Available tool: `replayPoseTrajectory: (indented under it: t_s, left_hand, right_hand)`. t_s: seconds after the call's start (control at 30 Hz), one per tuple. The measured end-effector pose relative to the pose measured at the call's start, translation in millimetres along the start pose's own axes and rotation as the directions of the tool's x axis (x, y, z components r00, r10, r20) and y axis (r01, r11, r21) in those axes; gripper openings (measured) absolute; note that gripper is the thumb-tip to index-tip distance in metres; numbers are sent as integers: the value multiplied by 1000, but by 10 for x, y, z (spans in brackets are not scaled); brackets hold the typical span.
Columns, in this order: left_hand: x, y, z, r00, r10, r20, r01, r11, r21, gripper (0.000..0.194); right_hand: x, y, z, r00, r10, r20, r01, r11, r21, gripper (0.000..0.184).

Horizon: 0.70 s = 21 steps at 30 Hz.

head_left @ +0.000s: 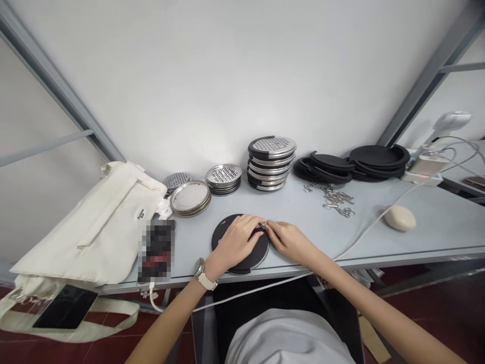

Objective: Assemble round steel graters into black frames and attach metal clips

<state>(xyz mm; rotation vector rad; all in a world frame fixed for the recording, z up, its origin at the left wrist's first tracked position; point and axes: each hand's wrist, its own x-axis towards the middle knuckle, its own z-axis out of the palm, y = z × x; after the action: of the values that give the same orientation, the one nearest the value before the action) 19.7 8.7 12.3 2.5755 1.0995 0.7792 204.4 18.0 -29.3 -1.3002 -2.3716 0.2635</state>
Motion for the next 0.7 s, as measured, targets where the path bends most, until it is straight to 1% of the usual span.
replayPoseTrajectory:
  t_s: [0.17,0.3,0.4,0.53,0.7]
  left_hand:
    - [4,4,8,1000,9,3,-9,1000,-24,18]
    - [-2,1,9,1000,-21,14,21,1000,-11,14]
    - [-14,-14,10,999,-35,17,35,999,1,18]
    - [-25,-30,8,999,-14,31,13,1000,20,23]
    - [-23,-34,13,1000,-10,25,9,999,36,22]
  right_hand:
    - [12,-1,-22,1000,-7,17,6,999,51,33]
    - [5,3,-35,1000,-10,24,7,997,83,35]
    - [0,8,-31,1000,-12,26,10,996,89,36]
    - [-7,14,-30,999,-24,22,21,996,89,36]
    - [-14,18,-37,999,-31,21,29,997,69,36]
